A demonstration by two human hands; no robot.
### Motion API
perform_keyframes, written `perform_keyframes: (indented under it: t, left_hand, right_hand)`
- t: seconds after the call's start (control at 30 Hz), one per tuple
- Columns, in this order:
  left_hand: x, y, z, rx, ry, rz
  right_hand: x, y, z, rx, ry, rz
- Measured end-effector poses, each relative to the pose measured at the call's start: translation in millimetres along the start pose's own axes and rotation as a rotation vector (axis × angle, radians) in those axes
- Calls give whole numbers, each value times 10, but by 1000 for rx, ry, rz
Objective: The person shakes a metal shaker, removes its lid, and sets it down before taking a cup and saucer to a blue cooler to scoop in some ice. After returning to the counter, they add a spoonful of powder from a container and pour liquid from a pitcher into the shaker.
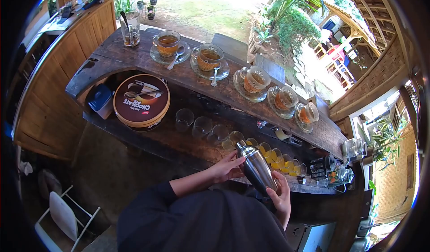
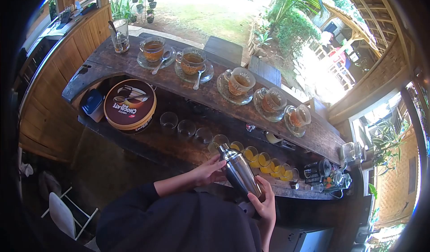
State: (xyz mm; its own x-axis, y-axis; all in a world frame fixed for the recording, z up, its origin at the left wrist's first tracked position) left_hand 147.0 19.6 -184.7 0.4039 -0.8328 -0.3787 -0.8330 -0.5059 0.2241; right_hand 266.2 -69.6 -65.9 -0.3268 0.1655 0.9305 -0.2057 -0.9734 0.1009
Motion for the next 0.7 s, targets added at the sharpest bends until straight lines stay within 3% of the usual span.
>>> perform_keyframes:
  t: [0.7]
  left_hand:
    - [-30,-66,-23,38,115,-34]
  right_hand:
    - [180,-18,50,-6,-85,141]
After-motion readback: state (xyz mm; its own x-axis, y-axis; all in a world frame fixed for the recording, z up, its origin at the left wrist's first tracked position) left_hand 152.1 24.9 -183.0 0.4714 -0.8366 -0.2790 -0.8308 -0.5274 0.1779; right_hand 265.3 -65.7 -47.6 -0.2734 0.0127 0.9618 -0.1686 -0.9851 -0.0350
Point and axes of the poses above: each hand's wrist, its own y-axis away from the middle knuckle, its own z-axis out of the back of the hand, x = y × z, the point moved 10 cm from there along -y, towards the middle knuckle, and after that the axes turned 6 degrees about y, right-handed, at the moved point
